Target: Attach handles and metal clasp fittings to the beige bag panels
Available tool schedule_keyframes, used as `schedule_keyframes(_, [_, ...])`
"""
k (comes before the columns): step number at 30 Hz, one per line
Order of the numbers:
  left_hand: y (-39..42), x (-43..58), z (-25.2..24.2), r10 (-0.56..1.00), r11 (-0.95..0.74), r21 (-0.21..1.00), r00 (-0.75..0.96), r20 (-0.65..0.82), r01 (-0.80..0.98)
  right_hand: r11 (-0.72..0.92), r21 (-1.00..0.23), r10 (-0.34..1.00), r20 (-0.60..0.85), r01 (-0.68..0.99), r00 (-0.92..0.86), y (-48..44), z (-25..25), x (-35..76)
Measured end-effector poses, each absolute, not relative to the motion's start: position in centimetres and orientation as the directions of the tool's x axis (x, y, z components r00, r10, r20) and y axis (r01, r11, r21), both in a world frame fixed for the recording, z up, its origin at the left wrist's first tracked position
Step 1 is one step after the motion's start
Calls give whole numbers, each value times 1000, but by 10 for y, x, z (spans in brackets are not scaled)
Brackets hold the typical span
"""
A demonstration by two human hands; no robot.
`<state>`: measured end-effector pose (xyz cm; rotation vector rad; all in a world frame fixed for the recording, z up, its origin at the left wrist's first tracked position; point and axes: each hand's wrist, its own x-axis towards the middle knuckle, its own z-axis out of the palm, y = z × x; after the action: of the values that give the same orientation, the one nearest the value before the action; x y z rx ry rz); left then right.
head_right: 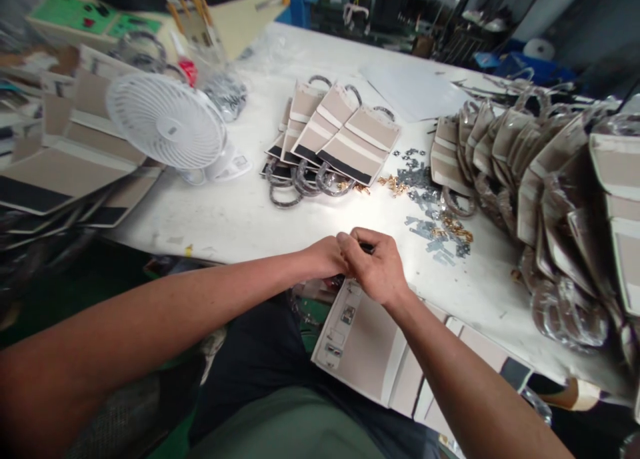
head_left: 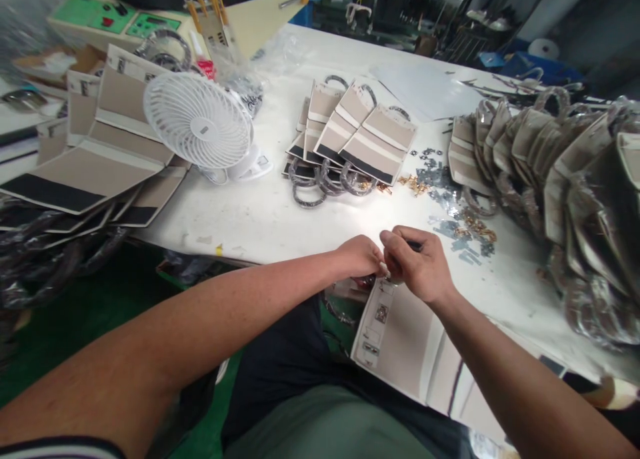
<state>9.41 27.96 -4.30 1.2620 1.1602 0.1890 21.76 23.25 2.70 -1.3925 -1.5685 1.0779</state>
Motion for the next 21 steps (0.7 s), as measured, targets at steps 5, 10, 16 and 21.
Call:
schedule_keyframes(5, [278,85,-29,656,360,801,481,-582,479,157,-988,986,156,-9,50,220,22,234])
schedule_keyframes(10, [277,86,-32,666,360,831,507,-547,424,315,-942,945,300,-117,128,218,27,225])
schedule_keyframes(16, [277,85,-33,679,337,841,509,-529,424,209,-977,976,206,-39,71,220,16,226])
schedule_keyframes(21, [279,86,-33,678,341,827,492,-546,447,335,-936,940,323,-108,111,220,23,229])
